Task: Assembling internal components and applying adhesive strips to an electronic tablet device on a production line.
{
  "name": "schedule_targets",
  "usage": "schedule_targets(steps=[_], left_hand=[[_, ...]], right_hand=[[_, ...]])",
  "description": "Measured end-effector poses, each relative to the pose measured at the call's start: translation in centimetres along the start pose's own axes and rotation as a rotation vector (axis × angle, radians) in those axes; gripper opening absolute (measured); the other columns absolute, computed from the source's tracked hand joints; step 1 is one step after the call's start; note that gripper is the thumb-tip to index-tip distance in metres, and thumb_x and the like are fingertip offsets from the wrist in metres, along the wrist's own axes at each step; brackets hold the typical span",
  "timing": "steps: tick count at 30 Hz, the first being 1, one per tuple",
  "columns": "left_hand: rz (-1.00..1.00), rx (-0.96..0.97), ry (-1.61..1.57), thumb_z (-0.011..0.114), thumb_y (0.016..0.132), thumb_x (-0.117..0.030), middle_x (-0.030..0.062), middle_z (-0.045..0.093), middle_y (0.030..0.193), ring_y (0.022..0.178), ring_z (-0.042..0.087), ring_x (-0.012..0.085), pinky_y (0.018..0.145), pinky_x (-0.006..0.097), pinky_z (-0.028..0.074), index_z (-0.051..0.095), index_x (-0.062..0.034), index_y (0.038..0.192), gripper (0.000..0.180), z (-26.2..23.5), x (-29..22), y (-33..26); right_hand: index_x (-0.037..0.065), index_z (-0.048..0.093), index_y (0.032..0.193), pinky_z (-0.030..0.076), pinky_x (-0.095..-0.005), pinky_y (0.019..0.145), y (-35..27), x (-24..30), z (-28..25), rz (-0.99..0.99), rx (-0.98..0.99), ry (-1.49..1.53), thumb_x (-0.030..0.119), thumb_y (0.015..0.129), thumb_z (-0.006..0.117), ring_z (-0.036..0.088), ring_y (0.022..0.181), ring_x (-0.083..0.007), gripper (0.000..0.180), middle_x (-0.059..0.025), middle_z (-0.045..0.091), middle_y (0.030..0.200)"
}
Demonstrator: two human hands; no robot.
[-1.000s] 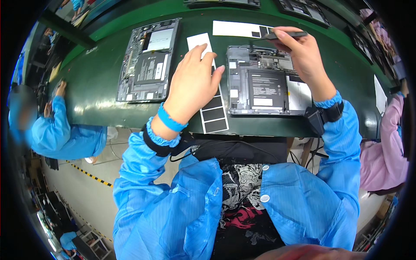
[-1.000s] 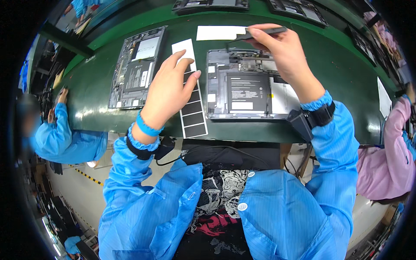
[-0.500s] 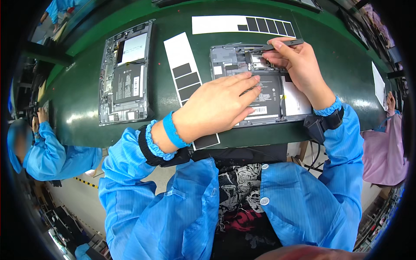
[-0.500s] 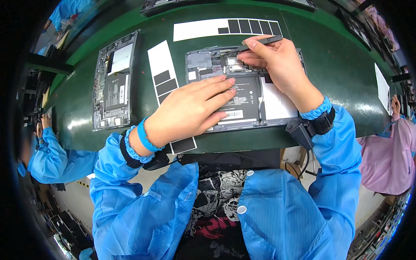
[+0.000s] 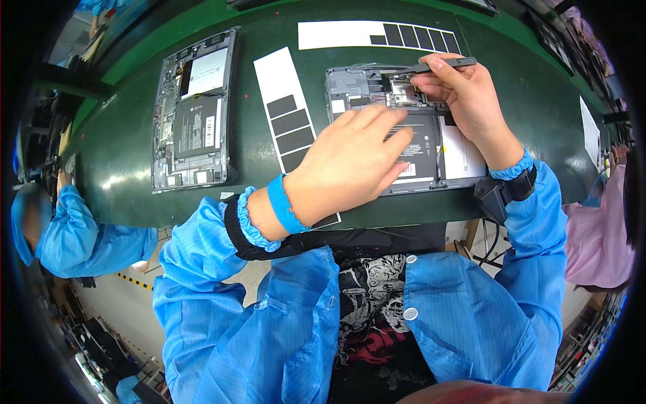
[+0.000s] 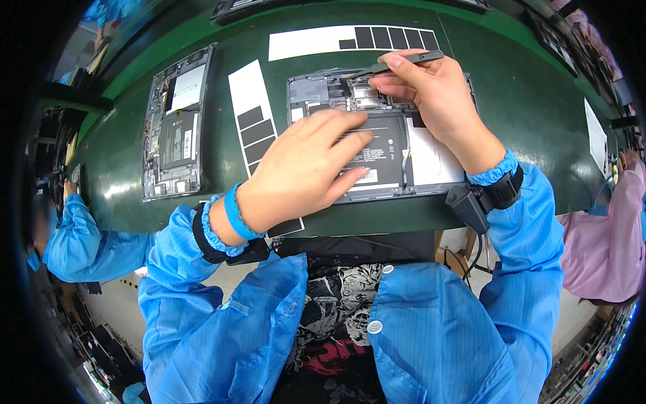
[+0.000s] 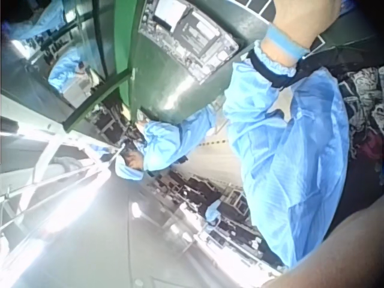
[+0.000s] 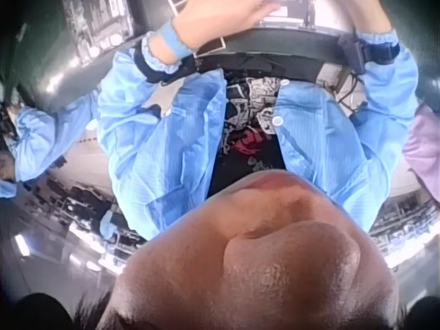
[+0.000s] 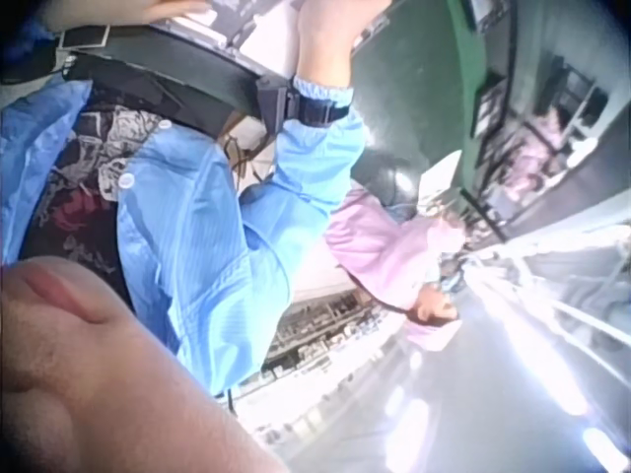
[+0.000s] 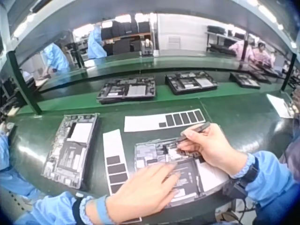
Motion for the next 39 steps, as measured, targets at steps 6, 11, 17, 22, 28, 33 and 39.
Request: schedule_targets(steps=[6,11,17,22,28,33,39], left_hand=[[0.006,0.003,0.042,0.067,0.078,-0.020,0.0117,0.055,0.120,0.110,0.053,0.0293,0.092,0.039,0.045,0.057,-0.0041,0.110,0.038,0.2,-0.3,-0.2],[0.015,0.016,0.064,0.066,0.078,-0.020,0.0129,0.055,0.121,0.111,0.053,0.0295,0.091,0.038,0.045,0.057,-0.0039,0.111,0.037,0.0,-0.4,-0.1],[-0.081,-0.018,0.109,0.065,0.078,-0.027,0.0235,0.047,0.127,0.120,0.042,0.0385,0.097,0.046,0.036,0.055,-0.0060,0.116,0.045,-0.1,-0.2,0.3],[-0.081,-0.004,0.148,0.062,0.079,-0.034,0.0285,0.045,0.127,0.122,0.039,0.0411,0.098,0.050,0.031,0.054,-0.0098,0.118,0.047,0.4,0.5,0.4],[-0.052,-0.074,0.237,0.061,0.081,-0.039,0.0282,0.048,0.124,0.121,0.042,0.0398,0.098,0.048,0.032,0.053,-0.0074,0.117,0.048,0.1,0.3,0.3],[-0.440,-0.270,0.072,0.062,0.084,-0.025,0.0196,0.056,0.118,0.112,0.052,0.0342,0.093,0.040,0.043,0.058,-0.0002,0.109,0.035,-5.9,3.8,-5.4],[-0.553,-0.199,0.337,0.064,0.083,-0.027,0.0190,0.054,0.122,0.114,0.050,0.0336,0.094,0.041,0.043,0.055,0.0014,0.120,0.048,-3.1,6.6,-8.9]], right_hand=[[-0.007,0.060,0.099,0.055,-0.0252,0.074,0.0,0.1,0.2,-0.014,0.016,-0.035,0.017,0.090,0.061,0.068,0.081,-0.0189,0.025,-0.0172,0.067,0.087],[-0.007,0.060,0.097,0.056,-0.0253,0.074,0.1,-0.3,0.1,-0.002,-0.013,-0.016,0.014,0.089,0.061,0.068,0.080,-0.0195,0.023,-0.0177,0.067,0.087],[-0.007,0.060,0.097,0.056,-0.0255,0.074,0.3,-0.3,-0.1,0.003,-0.027,-0.027,0.013,0.089,0.062,0.068,0.081,-0.0195,0.022,-0.0169,0.067,0.087],[-0.007,0.060,0.102,0.056,-0.0254,0.072,0.3,-0.4,0.4,0.001,0.011,-0.065,0.015,0.089,0.062,0.068,0.083,-0.0194,0.025,-0.0154,0.066,0.091],[0.000,0.061,0.110,0.054,-0.0262,0.071,-0.5,1.6,1.0,-0.059,-0.118,-0.144,0.023,0.091,0.061,0.066,0.090,-0.0189,0.030,-0.0103,0.065,0.097],[0.000,0.067,0.097,0.050,-0.0270,0.068,0.6,4.3,8.2,-0.414,0.106,-0.509,0.021,0.086,0.066,0.063,0.075,-0.0139,0.024,-0.0086,0.068,0.087],[-0.002,0.068,0.076,0.049,-0.0345,0.056,3.3,1.1,14.1,-0.308,0.131,-0.851,0.029,0.081,0.063,0.064,0.055,-0.0251,0.032,-0.0137,0.062,0.057]])
Point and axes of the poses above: each hand's wrist, its own y-axis towards the middle knuckle, its own z-axis out of the palm, x = y × z, the point moved 6 cm from there along y, towards the middle knuckle
